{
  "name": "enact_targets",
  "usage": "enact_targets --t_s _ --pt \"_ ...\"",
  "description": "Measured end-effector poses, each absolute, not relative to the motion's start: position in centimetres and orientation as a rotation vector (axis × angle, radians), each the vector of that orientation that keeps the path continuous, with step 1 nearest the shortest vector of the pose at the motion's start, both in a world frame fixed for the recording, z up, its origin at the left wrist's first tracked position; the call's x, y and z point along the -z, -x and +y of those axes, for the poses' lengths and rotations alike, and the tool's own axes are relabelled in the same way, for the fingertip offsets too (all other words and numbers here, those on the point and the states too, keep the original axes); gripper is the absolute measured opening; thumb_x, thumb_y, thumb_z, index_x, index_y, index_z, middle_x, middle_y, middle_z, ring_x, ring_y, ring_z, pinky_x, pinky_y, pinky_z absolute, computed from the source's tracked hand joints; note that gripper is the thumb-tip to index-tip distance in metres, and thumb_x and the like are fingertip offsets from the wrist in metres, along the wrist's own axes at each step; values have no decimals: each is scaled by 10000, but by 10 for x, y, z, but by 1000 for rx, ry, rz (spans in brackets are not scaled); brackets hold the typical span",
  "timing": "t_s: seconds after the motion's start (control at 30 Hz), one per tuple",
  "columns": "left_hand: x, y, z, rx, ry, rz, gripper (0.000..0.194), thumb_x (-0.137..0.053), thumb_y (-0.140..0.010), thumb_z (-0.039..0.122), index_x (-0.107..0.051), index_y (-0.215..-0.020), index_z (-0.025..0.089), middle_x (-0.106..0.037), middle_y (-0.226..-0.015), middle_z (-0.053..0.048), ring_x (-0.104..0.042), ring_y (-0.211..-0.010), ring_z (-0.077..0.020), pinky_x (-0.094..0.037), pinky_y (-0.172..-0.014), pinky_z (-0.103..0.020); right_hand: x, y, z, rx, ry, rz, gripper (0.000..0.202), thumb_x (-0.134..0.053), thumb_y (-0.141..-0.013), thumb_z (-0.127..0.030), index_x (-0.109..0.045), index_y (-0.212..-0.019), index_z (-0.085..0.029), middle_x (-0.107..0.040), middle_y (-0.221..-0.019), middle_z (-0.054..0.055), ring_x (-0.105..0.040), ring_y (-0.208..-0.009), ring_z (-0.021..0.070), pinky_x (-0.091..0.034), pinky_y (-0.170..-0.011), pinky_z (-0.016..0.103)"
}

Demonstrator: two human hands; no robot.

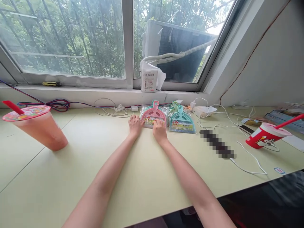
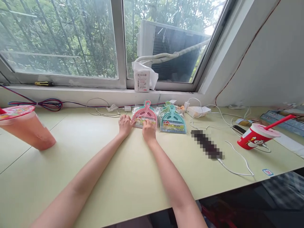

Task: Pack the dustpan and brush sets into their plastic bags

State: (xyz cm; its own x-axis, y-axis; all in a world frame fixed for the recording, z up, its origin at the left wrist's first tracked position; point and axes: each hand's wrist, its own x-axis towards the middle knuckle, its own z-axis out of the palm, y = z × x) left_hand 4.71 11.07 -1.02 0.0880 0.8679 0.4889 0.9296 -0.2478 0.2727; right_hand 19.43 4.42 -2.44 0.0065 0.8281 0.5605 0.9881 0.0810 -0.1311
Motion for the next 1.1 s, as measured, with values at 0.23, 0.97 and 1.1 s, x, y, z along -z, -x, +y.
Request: enact_targets --t_s 0.23,0.97,1.1 --pt "16 -53 101 1066 2276 -1700 309 -505 -934 378 -540 -1168 180 -518 -1335 -183 -459 -1253 -319 -337 -1021 -450 37 -196 52 273 1701 -1890 497 -383 -840 -27 -586 -1286 -107 -558 -1338 165 -499 -1225 280 -425 -1005 412" --pt "1 37 2 988 2395 -2196 329 -339 -975 278 -652 -923 190 -719 -873 -103 -659 -899 -241 -431 -795 -327 15 -185 -23 281 1655 -2147 276 -379 -911 -163 -654 -936 -155 -659 -963 108 -577 -784 211 -346 -649 286" --pt "2 54 15 1222 2315 -2374 332 -344 -928 253 -650 -812 198 -717 -766 -63 -655 -758 -202 -436 -719 -295 11 -180 -26 272 1684 -2170 260 -409 -897 -166 -667 -923 -152 -667 -945 101 -566 -766 201 -334 -650 282"
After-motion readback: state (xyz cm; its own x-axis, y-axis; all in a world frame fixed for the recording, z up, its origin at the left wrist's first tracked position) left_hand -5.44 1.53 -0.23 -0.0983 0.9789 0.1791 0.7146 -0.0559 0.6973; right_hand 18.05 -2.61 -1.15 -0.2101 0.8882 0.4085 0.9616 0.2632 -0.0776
